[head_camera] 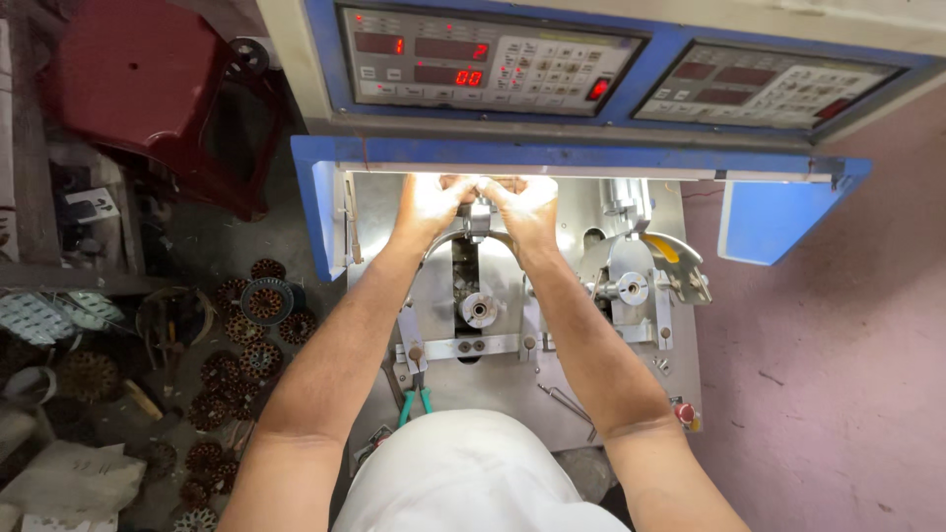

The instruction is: The person places a motor stator into a winding machine, secures it with a tool, and operates the machine to wind copper wire around the stator. The person then removes the stator, inspects it, and repeats the process with another stator.

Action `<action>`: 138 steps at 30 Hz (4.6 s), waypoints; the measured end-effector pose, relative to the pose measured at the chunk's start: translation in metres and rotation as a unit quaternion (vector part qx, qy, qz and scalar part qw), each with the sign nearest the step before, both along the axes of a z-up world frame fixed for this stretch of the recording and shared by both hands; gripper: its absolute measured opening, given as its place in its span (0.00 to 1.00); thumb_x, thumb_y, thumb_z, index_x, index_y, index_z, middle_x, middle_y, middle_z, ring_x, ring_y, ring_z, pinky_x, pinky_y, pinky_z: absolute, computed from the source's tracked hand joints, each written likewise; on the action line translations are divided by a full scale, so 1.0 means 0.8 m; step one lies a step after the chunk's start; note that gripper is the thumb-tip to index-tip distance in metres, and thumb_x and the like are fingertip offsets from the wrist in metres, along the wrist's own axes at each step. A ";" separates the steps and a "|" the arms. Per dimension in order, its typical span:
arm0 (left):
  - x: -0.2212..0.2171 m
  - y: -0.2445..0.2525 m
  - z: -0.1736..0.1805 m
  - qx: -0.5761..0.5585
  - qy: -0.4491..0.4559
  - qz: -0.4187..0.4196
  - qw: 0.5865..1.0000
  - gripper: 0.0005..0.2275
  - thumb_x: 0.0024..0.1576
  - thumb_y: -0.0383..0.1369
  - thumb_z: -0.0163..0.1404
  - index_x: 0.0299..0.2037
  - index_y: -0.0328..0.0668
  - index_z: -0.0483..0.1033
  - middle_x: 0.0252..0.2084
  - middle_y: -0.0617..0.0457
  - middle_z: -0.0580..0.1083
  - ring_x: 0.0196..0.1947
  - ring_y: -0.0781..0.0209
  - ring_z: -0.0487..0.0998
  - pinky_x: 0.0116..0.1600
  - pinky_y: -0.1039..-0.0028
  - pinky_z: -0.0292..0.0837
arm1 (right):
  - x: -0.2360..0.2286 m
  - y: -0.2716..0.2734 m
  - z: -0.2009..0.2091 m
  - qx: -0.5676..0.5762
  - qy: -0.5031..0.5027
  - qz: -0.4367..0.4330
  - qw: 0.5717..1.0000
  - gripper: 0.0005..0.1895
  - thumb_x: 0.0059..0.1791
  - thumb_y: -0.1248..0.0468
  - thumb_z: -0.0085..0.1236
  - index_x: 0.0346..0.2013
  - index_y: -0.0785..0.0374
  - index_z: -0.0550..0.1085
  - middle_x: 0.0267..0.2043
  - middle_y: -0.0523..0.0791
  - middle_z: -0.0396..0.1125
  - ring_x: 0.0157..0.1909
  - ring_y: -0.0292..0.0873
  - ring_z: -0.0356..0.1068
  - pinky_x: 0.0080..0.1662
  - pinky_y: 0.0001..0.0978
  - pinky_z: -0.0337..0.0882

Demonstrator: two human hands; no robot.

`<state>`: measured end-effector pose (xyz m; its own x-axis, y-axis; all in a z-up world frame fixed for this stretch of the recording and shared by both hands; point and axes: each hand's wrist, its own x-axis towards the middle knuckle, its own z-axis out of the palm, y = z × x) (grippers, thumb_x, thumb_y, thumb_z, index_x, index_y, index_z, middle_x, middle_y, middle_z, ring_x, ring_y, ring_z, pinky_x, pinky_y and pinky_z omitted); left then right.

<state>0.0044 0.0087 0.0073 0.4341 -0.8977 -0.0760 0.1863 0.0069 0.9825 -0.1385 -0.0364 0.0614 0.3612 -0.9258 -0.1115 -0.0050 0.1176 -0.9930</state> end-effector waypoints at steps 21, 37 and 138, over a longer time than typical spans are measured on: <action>0.005 -0.020 0.010 0.047 -0.367 0.052 0.927 0.06 0.59 0.29 0.51 0.40 0.38 0.81 0.37 0.44 0.81 0.38 0.47 0.82 0.44 0.59 0.77 | 0.010 -0.030 -0.044 -0.219 0.190 -0.049 0.956 0.18 0.48 0.59 0.66 0.46 0.68 0.75 0.44 0.48 0.73 0.46 0.42 0.72 0.49 0.36 0.73; 0.021 -0.019 -0.007 0.015 -0.378 0.024 0.925 0.07 0.60 0.28 0.49 0.40 0.35 0.80 0.37 0.40 0.80 0.38 0.42 0.81 0.44 0.55 0.76 | 0.018 -0.020 -0.021 -0.266 0.146 -0.009 0.953 0.15 0.50 0.59 0.64 0.45 0.67 0.76 0.43 0.46 0.73 0.44 0.43 0.73 0.46 0.38 0.74; 0.021 -0.016 0.060 0.135 -0.480 -0.107 0.860 0.16 0.70 0.40 0.47 0.57 0.34 0.78 0.52 0.34 0.77 0.53 0.38 0.77 0.56 0.52 0.70 | 0.023 -0.036 -0.062 -0.331 0.316 -0.036 0.888 0.20 0.47 0.48 0.53 0.41 0.60 0.78 0.37 0.52 0.75 0.39 0.56 0.76 0.43 0.47 0.78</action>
